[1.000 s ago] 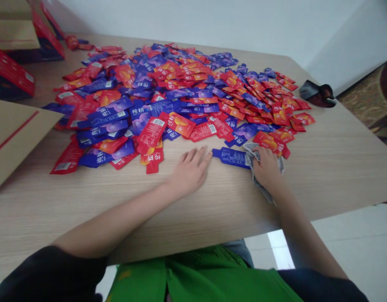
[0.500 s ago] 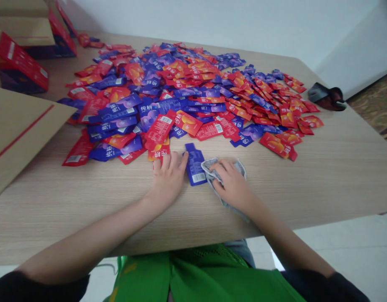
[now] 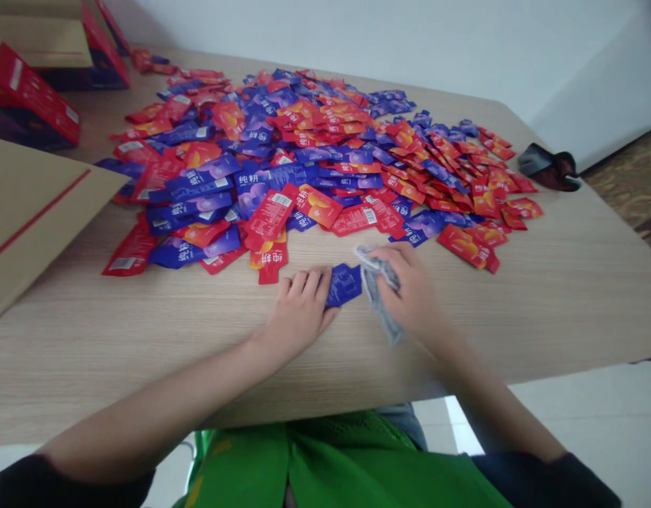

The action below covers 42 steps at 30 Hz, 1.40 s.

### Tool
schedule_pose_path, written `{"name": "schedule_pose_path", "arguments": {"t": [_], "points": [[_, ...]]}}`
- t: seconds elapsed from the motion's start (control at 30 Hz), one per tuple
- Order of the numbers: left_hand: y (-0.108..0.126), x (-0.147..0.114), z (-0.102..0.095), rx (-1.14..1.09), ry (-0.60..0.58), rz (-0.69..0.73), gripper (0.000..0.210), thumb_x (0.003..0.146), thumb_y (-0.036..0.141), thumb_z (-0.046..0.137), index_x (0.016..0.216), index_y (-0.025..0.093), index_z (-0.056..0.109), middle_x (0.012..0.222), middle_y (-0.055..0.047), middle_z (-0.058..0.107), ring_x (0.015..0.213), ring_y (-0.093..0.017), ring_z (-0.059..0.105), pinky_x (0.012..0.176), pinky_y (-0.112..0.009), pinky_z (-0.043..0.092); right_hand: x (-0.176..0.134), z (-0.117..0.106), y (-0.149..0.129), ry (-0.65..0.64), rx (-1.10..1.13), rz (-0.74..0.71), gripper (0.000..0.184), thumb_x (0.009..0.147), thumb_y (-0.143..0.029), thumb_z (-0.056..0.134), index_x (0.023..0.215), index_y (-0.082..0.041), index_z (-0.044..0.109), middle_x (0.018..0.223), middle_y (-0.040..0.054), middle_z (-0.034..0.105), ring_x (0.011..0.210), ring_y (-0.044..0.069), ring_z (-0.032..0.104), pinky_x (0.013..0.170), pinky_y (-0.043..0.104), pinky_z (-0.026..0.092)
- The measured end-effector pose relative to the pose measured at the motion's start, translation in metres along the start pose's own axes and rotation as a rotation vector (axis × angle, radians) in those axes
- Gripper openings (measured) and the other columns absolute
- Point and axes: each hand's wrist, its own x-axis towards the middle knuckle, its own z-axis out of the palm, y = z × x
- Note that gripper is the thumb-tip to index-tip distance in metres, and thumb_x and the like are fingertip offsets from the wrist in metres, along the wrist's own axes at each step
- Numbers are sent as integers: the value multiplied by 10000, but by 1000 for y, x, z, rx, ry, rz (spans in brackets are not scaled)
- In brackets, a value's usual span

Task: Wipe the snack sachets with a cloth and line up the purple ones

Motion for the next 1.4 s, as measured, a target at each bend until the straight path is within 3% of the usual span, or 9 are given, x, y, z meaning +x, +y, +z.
{"name": "schedule_pose_path", "arguments": {"t": [0.17, 0.3, 0.47, 0.63, 0.73, 0.87, 1.0, 1.17, 1.4], "points": [[-14, 9, -5, -77, -24, 6, 732, 852, 538, 615, 1415, 105, 438, 1270, -179, 523, 1114, -345, 497, 948, -474, 411, -3, 17, 8, -149, -119, 33, 400, 817, -99, 500, 1172, -223, 637, 1174, 113, 571, 1098, 273, 542, 938, 425, 453], [-41, 27, -17, -260, -139, -14, 717, 786, 391, 690, 1424, 190, 434, 1167, -119, 558, 962, -248, 616, 849, -349, 503, -7, -8, 31, -7, -68, 71, 346, 863, -178, 508, 1182, -214, 640, 1176, 118, 575, 1100, 263, 551, 961, 439, 442], [-65, 56, -42, -411, -249, -7, 598, 806, 308, 566, 1388, 202, 484, 1174, -112, 622, 993, -252, 653, 829, -341, 525, 7, -36, 40, -196, -173, -32, 317, 874, -402, 602, 1166, -314, 685, 1397, 130, 481, 1295, 354, 426, 993, 586, 371], [-73, 92, -56, -1263, -642, -60, 587, 868, 381, 421, 1412, 160, 406, 1174, -143, 643, 845, -213, 672, 652, -345, 564, 80, -40, 39, -129, 59, -124, 745, 810, -441, 687, 1469, -247, 397, 1454, 158, 450, 1327, 307, 424, 1037, 498, 387], [-74, 118, -65, -1576, -734, 6, 626, 728, 294, 614, 1324, 175, 466, 1257, -151, 608, 954, -241, 668, 686, -359, 579, 135, -39, 40, -200, 285, -172, 381, 863, -391, 643, 1198, -209, 636, 1081, 76, 691, 987, 211, 637, 840, 325, 483], [-83, 163, -82, -1580, -547, -46, 489, 724, 215, 736, 1171, 164, 545, 1157, -132, 668, 930, -246, 705, 788, -390, 587, 198, -42, 47, -8, 251, -173, 197, 874, -332, 641, 755, -177, 668, 722, 3, 657, 699, 147, 592, 662, 258, 408], [-105, 220, -91, -1572, -240, -161, 361, 777, 220, 760, 1069, 136, 566, 960, -105, 720, 805, -225, 736, 771, -359, 610, 259, -36, 67, 217, 234, -130, 104, 844, -269, 671, 786, -185, 654, 800, 5, 670, 769, 153, 595, 710, 259, 409], [-124, 301, -86, -1370, 76, -312, 151, 872, 159, 636, 1007, 115, 587, 790, -73, 712, 654, -163, 717, 661, -279, 618, 325, -19, 95, 287, 230, 19, 130, 901, -254, 585, 1002, -177, 615, 1002, 68, 677, 926, 192, 618, 836, 312, 452], [-149, 393, -68, -1017, 221, -504, 196, 939, 223, 526, 1071, 86, 577, 676, -86, 699, 599, -186, 694, 579, -267, 572, 314, -36, 156, 270, 132, 135, 198, 861, -165, 549, 1054, -177, 592, 1073, 79, 643, 1002, 182, 605, 937, 332, 450]]}}
